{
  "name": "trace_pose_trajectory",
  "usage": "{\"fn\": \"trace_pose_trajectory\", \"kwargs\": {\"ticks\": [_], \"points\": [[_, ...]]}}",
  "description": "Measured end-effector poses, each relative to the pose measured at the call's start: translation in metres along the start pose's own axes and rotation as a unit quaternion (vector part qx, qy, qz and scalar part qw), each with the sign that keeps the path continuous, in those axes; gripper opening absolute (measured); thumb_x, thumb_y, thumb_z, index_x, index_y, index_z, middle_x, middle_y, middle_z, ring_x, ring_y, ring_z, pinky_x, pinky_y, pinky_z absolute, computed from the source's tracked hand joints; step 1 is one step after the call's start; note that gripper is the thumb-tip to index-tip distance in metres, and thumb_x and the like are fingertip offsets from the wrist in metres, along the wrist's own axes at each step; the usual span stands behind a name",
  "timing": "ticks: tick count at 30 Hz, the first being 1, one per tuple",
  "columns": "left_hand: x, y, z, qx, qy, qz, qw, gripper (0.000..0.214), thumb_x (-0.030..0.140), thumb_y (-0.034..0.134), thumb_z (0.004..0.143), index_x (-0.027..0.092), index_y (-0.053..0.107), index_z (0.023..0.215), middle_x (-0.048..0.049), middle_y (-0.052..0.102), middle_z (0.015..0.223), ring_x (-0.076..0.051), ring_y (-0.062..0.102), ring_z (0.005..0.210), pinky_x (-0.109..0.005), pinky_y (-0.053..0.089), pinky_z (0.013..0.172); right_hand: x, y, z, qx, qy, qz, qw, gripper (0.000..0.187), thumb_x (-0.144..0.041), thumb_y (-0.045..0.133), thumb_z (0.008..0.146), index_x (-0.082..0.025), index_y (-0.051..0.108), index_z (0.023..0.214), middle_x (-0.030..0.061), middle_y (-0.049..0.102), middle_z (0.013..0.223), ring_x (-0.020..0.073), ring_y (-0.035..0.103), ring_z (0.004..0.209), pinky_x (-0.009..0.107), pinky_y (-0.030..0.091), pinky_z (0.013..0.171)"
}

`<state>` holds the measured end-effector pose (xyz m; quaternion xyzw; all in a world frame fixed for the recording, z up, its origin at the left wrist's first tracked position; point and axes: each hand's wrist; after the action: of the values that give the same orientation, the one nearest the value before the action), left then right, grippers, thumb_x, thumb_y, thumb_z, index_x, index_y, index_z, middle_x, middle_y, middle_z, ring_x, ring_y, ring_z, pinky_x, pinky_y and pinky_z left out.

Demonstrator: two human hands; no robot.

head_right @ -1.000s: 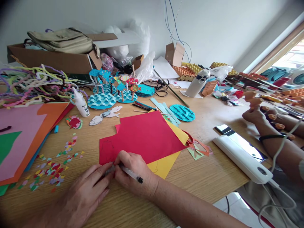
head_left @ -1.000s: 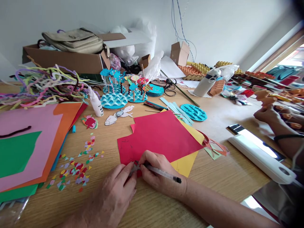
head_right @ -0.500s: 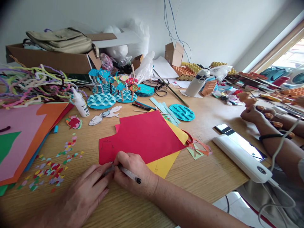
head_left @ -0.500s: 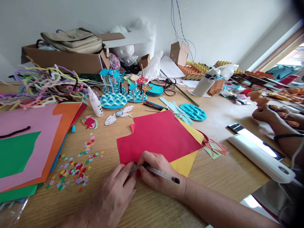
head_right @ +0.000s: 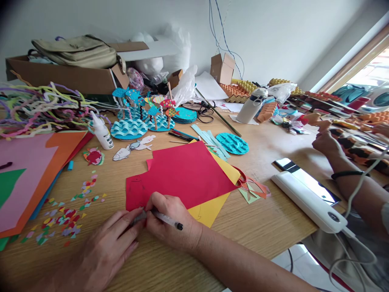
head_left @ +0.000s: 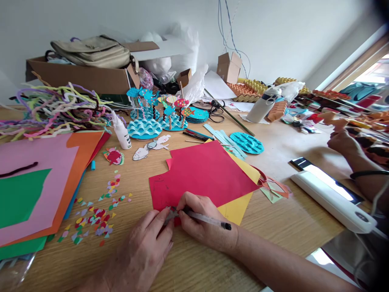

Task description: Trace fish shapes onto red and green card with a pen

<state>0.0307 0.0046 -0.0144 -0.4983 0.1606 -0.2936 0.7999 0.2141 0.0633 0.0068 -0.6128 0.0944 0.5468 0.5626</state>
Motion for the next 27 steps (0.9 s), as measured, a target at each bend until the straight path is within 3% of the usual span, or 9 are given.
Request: {"fn": "trace_pose_trajectory", "kwargs": {"ticks": [10, 17, 27], "points": [[0.0006, 0.0017, -0.0007, -0.007, -0.005, -0.023, 1.0, 0.033, 0.009, 0.034, 0.091, 0.014, 0.063, 0.107, -0.0095, 0.064, 0.109, -0.021, 0.06, 0.096, -0.034, 0.054, 0.082, -0.0002, 0.0008, -0.0005, -0.025, -0.014, -0.018, 0.999, 0.01, -0.012, 0.045, 0.073, -0.021, 0.045, 0.075, -0.0033, 0.05, 0.062, 0.0107, 0.044, 0.052, 0.02, 0.035, 0.052], [0.0031, 0.0039, -0.0022, 0.019, -0.022, -0.012, 0.999, 0.036, 0.012, 0.029, 0.094, 0.015, 0.064, 0.104, -0.0074, 0.064, 0.109, -0.02, 0.059, 0.098, -0.032, 0.054, 0.082, 0.0, 0.001, -0.0006, -0.026, 0.0, 0.004, 1.0, 0.01, -0.011, 0.046, 0.072, -0.021, 0.046, 0.075, -0.0039, 0.049, 0.061, 0.0097, 0.043, 0.051, 0.019, 0.034, 0.05], [0.0023, 0.0001, 0.0012, 0.012, 0.003, 0.013, 1.0, 0.04, 0.014, 0.027, 0.096, 0.013, 0.066, 0.102, -0.0086, 0.067, 0.106, -0.022, 0.063, 0.093, -0.033, 0.058, 0.075, -0.0015, -0.0008, 0.0013, -0.033, 0.011, 0.014, 0.999, 0.012, -0.009, 0.046, 0.071, -0.02, 0.046, 0.074, -0.0047, 0.048, 0.061, 0.0091, 0.041, 0.051, 0.018, 0.033, 0.05]]}}
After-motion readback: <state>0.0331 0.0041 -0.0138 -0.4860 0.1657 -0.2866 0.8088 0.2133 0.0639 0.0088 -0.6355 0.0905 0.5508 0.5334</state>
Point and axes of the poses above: each hand's wrist, its own z-axis towards the middle knuckle, its own y-axis out of the palm, x = y × z
